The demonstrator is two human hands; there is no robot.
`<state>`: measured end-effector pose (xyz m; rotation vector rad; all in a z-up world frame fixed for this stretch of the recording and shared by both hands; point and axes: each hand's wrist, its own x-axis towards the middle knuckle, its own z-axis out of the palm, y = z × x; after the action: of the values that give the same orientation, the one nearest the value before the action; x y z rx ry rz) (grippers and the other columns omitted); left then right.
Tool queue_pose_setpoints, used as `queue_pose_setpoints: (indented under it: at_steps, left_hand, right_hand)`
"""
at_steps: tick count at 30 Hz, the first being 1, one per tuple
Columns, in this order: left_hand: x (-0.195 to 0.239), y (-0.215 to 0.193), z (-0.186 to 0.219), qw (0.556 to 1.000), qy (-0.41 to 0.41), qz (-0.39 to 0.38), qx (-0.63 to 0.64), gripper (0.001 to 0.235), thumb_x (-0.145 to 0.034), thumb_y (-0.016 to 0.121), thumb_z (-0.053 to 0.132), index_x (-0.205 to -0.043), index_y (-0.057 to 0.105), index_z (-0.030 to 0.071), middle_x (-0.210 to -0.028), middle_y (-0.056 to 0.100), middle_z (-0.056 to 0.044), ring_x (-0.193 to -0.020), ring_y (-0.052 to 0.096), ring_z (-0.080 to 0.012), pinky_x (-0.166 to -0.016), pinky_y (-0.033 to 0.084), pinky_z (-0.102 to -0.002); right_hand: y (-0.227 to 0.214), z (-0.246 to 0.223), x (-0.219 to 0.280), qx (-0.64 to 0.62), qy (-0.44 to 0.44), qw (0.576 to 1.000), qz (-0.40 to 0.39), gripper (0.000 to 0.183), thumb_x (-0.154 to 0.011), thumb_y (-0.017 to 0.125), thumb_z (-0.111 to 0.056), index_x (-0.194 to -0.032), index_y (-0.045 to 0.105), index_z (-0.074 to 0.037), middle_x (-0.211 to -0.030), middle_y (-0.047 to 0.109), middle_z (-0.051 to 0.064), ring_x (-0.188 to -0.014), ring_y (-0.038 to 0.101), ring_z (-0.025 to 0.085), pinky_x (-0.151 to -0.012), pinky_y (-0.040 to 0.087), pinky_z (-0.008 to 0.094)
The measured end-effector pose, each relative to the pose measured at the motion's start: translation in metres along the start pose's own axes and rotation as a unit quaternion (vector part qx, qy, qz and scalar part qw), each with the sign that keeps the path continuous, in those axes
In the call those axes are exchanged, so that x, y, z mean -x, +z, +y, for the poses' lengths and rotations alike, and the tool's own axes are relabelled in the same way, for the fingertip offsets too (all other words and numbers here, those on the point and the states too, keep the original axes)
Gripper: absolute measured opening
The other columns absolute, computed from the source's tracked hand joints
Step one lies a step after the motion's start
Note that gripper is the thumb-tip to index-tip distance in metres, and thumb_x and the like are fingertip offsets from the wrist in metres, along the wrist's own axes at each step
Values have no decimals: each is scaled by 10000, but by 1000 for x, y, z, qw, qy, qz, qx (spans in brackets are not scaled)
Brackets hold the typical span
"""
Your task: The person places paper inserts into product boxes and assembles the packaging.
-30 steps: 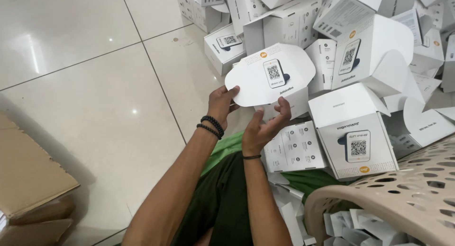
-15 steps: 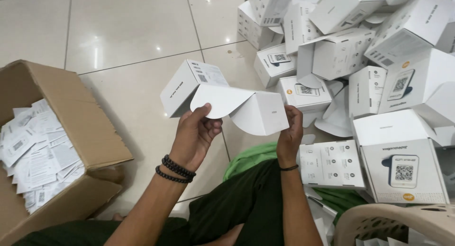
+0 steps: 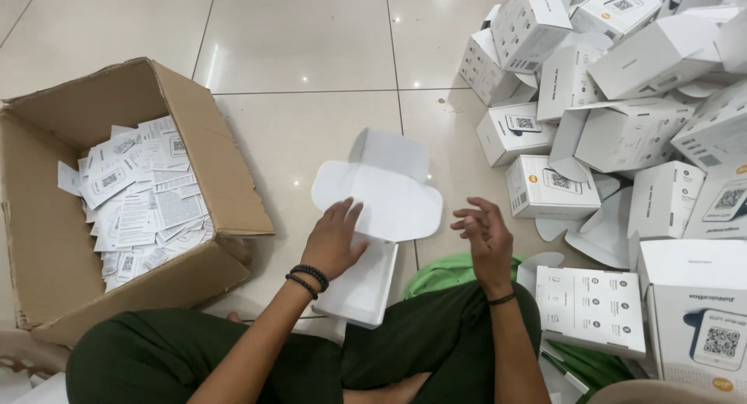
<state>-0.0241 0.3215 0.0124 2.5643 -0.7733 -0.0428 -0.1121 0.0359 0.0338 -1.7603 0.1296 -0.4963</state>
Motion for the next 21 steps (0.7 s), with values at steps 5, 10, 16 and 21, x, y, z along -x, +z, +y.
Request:
queue_pose_setpoints:
  at_steps: [5, 10, 16, 21]
  left_hand:
    - [29, 44, -22, 983, -10, -29, -181, 682, -863, 630, 152, -1505, 400, 126, -1567, 377, -143, -1476, 306, -338, -1231, 172, -539]
    - [15, 50, -29, 965, -22, 2, -263, 679, -864, 548, 84, -1522, 389, 130, -1584, 352, -142, -1481, 280, -333, -1216, 158, -590]
    - [1, 6, -47, 982, -58, 59, -173, 649, -818, 558, 70, -1461, 472, 95, -1581, 377, -157, -1475, 301, -343, -1191, 196, -554]
    - [16, -108, -94, 966, -3, 180, -188, 405, -854, 581, 73, -1251, 661, 55, -1402, 600, -161, -1346, 509, -345, -1100, 391, -519]
  right_hand:
    - [14, -4, 4, 181, -4, 979, -97, 293, -977, 624, -205, -1229, 651, -59, -984, 785, 94, -856, 773, 178, -711, 606, 318]
    - [39, -20, 11, 268, -6, 950, -161, 265, -939, 670, -205, -1177, 701, -92, -995, 778, 72, -866, 761, 205, -728, 612, 342]
    - [76, -30, 22, 307, -155, 926, -156, 203, -895, 703, -137, -1092, 728, -98, -1084, 741, 71, -1090, 678, 264, -862, 572, 394]
    - [149, -58, 15, 273, -250, 910, -184, 174, -868, 714, -93, -1041, 729, -87, -1068, 728, 70, -1126, 652, 277, -891, 555, 401]
